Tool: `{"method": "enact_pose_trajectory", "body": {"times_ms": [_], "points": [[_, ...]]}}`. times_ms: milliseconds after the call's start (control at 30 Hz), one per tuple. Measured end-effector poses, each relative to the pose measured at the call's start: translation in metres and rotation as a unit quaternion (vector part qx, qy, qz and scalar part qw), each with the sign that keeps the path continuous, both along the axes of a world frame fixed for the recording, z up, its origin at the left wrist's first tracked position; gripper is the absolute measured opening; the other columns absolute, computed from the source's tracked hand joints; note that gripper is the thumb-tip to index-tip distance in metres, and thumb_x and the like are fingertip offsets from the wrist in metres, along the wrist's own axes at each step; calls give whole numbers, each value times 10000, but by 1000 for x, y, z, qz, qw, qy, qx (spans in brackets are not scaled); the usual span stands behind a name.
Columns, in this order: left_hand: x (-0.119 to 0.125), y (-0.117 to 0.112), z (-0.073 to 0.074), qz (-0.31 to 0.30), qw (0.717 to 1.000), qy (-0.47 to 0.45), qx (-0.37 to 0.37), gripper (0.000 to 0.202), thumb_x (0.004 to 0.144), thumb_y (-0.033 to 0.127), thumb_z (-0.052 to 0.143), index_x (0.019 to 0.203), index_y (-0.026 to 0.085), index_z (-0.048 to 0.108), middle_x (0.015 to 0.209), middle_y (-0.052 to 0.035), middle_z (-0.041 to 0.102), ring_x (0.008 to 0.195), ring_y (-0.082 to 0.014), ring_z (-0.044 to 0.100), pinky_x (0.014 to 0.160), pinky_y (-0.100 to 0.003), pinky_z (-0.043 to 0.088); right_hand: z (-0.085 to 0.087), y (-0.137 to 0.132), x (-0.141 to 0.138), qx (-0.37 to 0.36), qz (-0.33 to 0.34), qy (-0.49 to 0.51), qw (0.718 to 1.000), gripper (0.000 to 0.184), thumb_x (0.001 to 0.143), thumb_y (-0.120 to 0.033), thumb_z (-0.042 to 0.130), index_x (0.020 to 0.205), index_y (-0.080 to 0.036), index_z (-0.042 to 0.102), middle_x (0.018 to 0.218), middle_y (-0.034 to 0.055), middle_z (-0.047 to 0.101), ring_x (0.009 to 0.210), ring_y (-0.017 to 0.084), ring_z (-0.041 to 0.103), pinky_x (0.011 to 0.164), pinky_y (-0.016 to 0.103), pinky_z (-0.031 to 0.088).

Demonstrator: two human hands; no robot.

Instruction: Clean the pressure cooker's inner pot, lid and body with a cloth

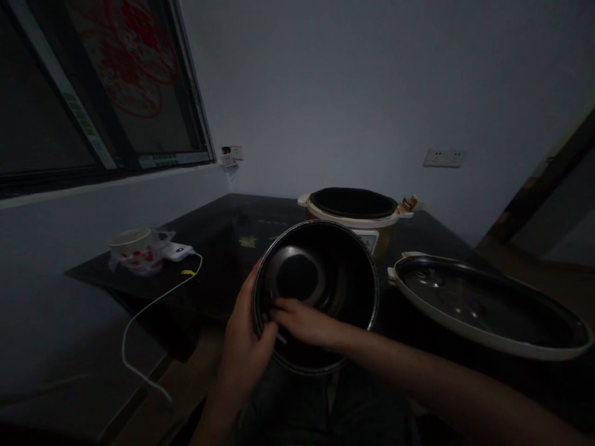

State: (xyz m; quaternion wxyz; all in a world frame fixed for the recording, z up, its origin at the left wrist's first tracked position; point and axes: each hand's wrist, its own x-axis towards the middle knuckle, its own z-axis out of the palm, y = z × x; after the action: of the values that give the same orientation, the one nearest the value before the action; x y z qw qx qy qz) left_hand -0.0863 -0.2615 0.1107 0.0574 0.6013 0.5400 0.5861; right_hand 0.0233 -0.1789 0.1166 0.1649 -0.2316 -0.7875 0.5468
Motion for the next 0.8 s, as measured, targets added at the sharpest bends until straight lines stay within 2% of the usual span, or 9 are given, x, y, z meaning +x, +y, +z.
{"method": "enact_pose_trajectory", "body": {"times_ms": [67,100,200,267,367,533,567,633,800], "points": [[0,0,-1,1,1000,5,-2,792,725,-2,473,1463,258,351,1490,-50,451,1385,-243,410,1155,-413,338,12,5,-15,-151,-46,92,983,280,835,-147,465,1003,-152,689,934,40,733,892,180,661,900,325,470],[0,-1,-1,0,1000,9,-2,799,719,-6,473,1463,256,349,1493,-53,447,1388,-246,405,1157,-419,334,19,8,-21,-230,-74,144,960,248,808,-120,483,942,-154,689,861,23,726,846,169,660,881,312,474],[1,0,-1,5,1000,17,-3,808,699,-17,470,1456,244,358,1492,-61,448,1390,-253,401,1161,-432,327,38,21,-32,-394,-144,304,855,178,740,-58,504,771,-163,645,675,-7,665,735,161,645,797,290,501],[2,0,0,11,1000,17,-2,801,699,-16,471,1450,243,368,1486,-61,455,1387,-255,405,1163,-434,322,48,32,-31,-433,-173,376,801,156,752,-72,495,736,-179,606,651,-12,643,714,154,635,781,284,516],[3,0,1,11,1000,14,4,771,723,0,480,1447,244,374,1479,-60,462,1383,-254,410,1163,-434,322,59,46,-16,-441,-208,427,761,172,827,-120,439,739,-203,561,672,-25,642,697,123,626,780,265,528],[3,-1,1,15,1000,10,0,766,749,17,494,1459,271,357,1487,-44,451,1385,-239,407,1162,-418,322,59,50,18,-477,-298,550,618,189,885,-168,382,818,-215,553,740,-5,657,787,140,658,823,308,547],[3,-1,1,14,1000,12,0,771,749,19,497,1461,277,354,1490,-40,449,1386,-238,405,1162,-415,321,56,50,22,-476,-311,558,604,193,890,-181,372,830,-218,551,758,-1,657,802,142,659,830,310,546],[3,-1,1,13,1000,14,-1,770,750,22,499,1461,282,355,1488,-36,451,1385,-236,407,1162,-413,321,52,50,25,-467,-328,564,597,188,890,-202,364,843,-226,544,793,3,658,827,138,658,847,305,541],[3,-1,1,8,1000,13,2,744,754,35,505,1455,243,368,1477,-62,462,1377,-248,418,1162,-421,320,49,52,5,-427,-310,550,648,140,868,-224,394,804,-247,517,820,-19,650,836,121,644,887,311,523]]}}
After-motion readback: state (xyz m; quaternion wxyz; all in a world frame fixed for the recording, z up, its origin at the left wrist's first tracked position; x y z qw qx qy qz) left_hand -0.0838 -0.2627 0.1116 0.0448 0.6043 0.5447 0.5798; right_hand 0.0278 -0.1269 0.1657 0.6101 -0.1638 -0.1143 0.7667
